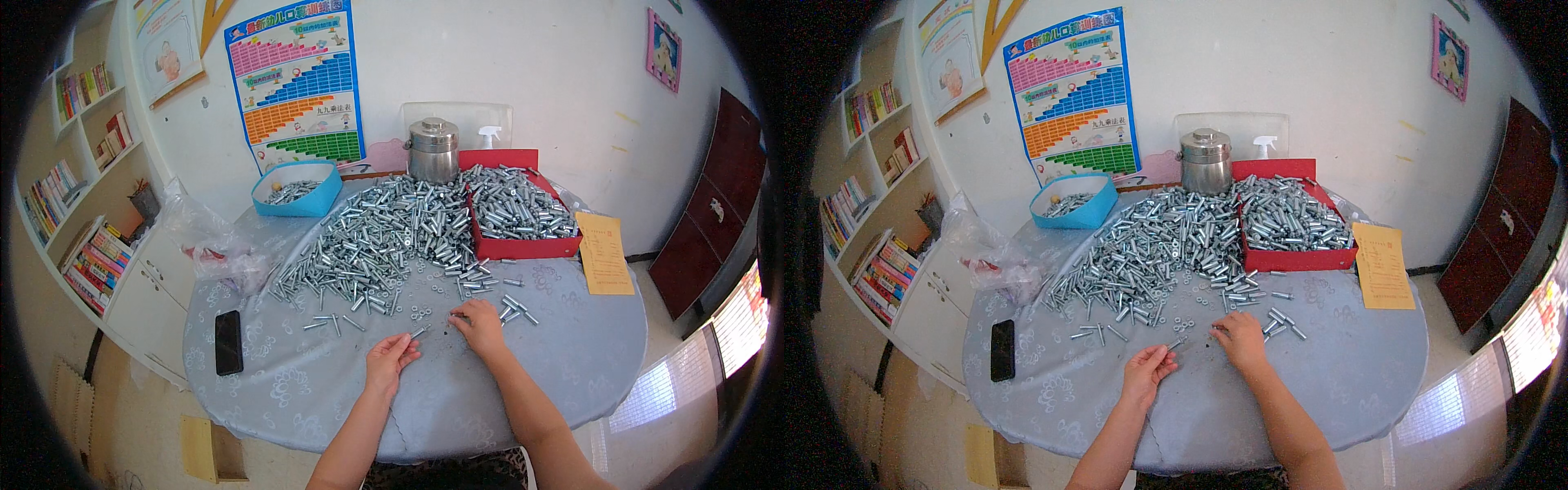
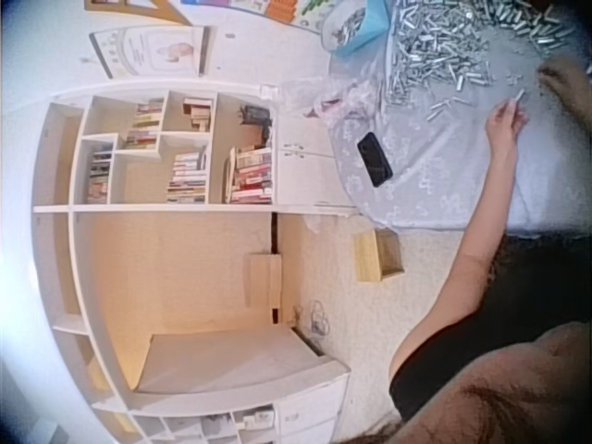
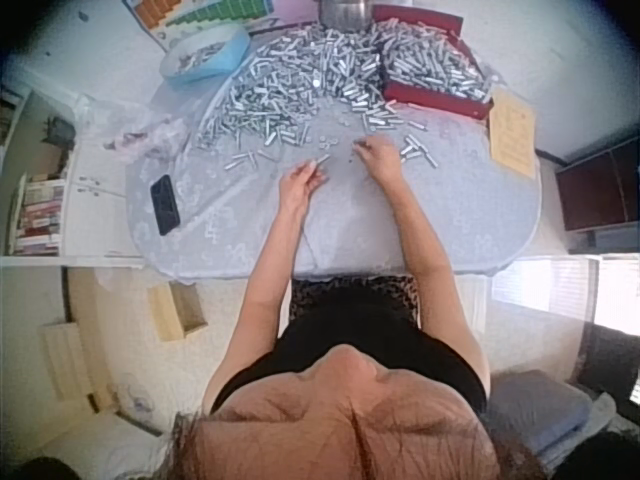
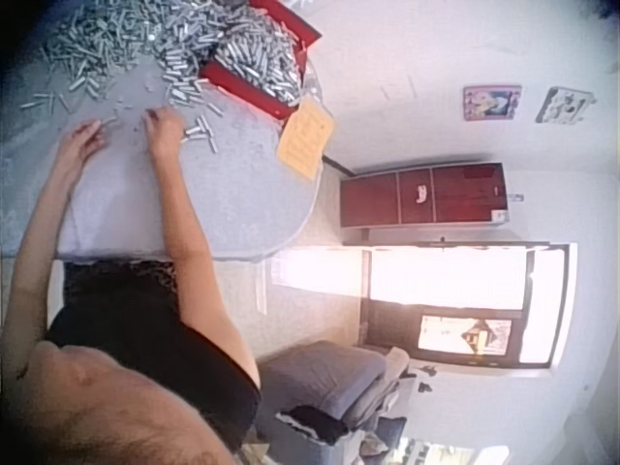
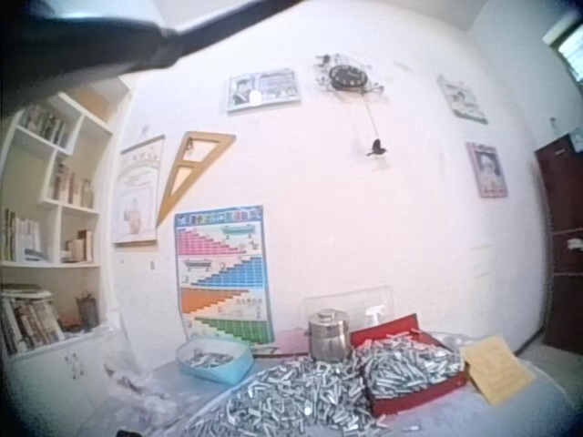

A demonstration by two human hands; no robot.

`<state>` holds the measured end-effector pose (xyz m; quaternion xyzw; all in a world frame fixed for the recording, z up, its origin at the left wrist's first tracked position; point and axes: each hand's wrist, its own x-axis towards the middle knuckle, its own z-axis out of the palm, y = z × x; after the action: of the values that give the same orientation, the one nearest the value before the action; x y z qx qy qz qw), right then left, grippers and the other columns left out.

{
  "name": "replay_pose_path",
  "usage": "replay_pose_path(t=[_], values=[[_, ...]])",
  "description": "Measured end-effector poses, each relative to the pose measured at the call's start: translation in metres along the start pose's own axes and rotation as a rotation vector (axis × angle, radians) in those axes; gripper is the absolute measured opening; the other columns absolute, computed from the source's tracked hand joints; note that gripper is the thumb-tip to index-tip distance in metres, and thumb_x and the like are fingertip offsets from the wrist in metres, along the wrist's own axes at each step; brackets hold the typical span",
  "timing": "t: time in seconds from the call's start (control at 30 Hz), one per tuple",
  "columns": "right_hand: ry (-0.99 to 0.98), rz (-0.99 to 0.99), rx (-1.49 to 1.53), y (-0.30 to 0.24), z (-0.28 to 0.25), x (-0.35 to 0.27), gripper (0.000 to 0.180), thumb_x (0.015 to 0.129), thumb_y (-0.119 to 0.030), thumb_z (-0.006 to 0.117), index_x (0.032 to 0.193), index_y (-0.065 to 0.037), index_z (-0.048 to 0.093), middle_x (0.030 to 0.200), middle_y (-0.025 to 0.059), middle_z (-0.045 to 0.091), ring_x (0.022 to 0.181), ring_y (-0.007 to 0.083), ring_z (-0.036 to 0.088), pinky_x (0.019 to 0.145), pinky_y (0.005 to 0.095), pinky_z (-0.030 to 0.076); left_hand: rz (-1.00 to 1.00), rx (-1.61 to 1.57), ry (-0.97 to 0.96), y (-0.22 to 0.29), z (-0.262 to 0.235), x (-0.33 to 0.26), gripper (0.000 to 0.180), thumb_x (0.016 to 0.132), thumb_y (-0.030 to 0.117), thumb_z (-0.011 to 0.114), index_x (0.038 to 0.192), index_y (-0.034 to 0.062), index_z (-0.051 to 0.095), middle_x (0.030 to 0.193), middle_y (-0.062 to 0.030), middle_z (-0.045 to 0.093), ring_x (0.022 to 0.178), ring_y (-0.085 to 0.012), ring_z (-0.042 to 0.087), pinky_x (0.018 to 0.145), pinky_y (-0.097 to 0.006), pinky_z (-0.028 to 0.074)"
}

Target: The person sits at a table covered with a large pile of metal bolts and washers. They repeatedly pick up a bolt and a washer, thread the washer onto the bolt, and place the assembled unit into a red box. The process is continuous and repetitive throughout the clip.

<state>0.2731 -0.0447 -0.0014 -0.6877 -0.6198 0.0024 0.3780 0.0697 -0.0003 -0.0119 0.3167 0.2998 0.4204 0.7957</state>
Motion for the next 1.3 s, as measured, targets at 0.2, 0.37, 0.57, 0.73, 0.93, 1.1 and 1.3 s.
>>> replay_pose_path(t=[0.2, 0.37, 0.57, 0.73, 0.93, 1.1, 1.3], values=[[-0.110, 0.126, 0.593, -0.023, -0.003, -0.005, 0.021, 0.074, -0.014, 0.065, 0.094, -0.008, 0.063, 0.090, 0.0046, 0.060, 0.084, 0.0174, 0.054, 0.072, 0.0271, 0.042, -0.025, 0.001, 0.011, 0.002, 0.003, -0.002, 0.012, 0.081, 0.010, 0.058, 0.088, -0.0002, 0.057, 0.080, -0.0105, 0.061, 0.067, -0.0155, 0.059, 0.063, -0.027, 0.053], [-0.118, 0.009, 0.617, -0.035, -0.002, -0.007, 0.021, 0.074, -0.014, 0.065, 0.094, -0.007, 0.063, 0.093, 0.0060, 0.061, 0.084, 0.0166, 0.053, 0.073, 0.0267, 0.042, -0.021, 0.019, 0.007, 0.001, 0.000, -0.001, 0.014, 0.080, 0.009, 0.059, 0.088, -0.0026, 0.057, 0.080, -0.0118, 0.060, 0.068, -0.0167, 0.059, 0.063, -0.028, 0.053], [-0.280, 0.175, 0.461, -0.027, -0.001, -0.010, 0.021, 0.081, -0.022, 0.057, 0.082, -0.002, 0.060, 0.077, 0.0096, 0.060, 0.069, 0.0175, 0.054, 0.062, 0.0281, 0.042, 0.055, 0.131, -0.002, -0.002, 0.007, -0.004, 0.014, 0.080, 0.006, 0.059, 0.088, -0.0049, 0.057, 0.079, -0.0127, 0.060, 0.067, -0.0169, 0.060, 0.062, -0.028, 0.054], [-0.154, 0.298, 0.556, -0.026, 0.010, -0.013, 0.037, 0.088, -0.031, 0.045, 0.076, 0.001, 0.059, 0.069, 0.0087, 0.059, 0.063, 0.0147, 0.053, 0.059, 0.0273, 0.042, 0.057, 0.135, 0.004, -0.004, 0.007, -0.003, 0.014, 0.079, 0.006, 0.059, 0.088, -0.0054, 0.058, 0.078, -0.0132, 0.060, 0.066, -0.0168, 0.060, 0.061, -0.027, 0.054], [-0.390, 0.370, 0.657, -0.029, 0.004, -0.014, 0.036, 0.089, -0.030, 0.043, 0.085, 0.001, 0.060, 0.073, 0.0056, 0.060, 0.067, 0.0119, 0.053, 0.064, 0.0250, 0.044, 0.092, 0.070, 0.094, -0.004, 0.002, 0.001, 0.014, 0.079, 0.006, 0.059, 0.088, -0.0056, 0.057, 0.078, -0.0135, 0.061, 0.065, -0.0169, 0.060, 0.061, -0.027, 0.054], [-0.261, 0.308, 0.788, -0.030, 0.007, -0.014, 0.036, 0.090, -0.030, 0.042, 0.088, 0.001, 0.061, 0.077, 0.0062, 0.060, 0.068, 0.0122, 0.053, 0.064, 0.0249, 0.044, 0.088, 0.063, 0.090, -0.005, 0.003, 0.002, 0.014, 0.079, 0.006, 0.059, 0.087, -0.0055, 0.057, 0.077, -0.0137, 0.061, 0.064, -0.0173, 0.060, 0.060, -0.027, 0.054], [-0.316, 0.359, 0.827, -0.023, 0.011, -0.014, 0.036, 0.090, -0.031, 0.042, 0.096, 0.001, 0.059, 0.079, 0.0057, 0.060, 0.069, 0.0111, 0.053, 0.063, 0.0236, 0.044, 0.100, 0.071, 0.090, -0.005, 0.002, 0.002, 0.015, 0.079, 0.005, 0.059, 0.088, -0.0062, 0.056, 0.077, -0.0137, 0.060, 0.063, -0.0172, 0.060, 0.060, -0.027, 0.054]])
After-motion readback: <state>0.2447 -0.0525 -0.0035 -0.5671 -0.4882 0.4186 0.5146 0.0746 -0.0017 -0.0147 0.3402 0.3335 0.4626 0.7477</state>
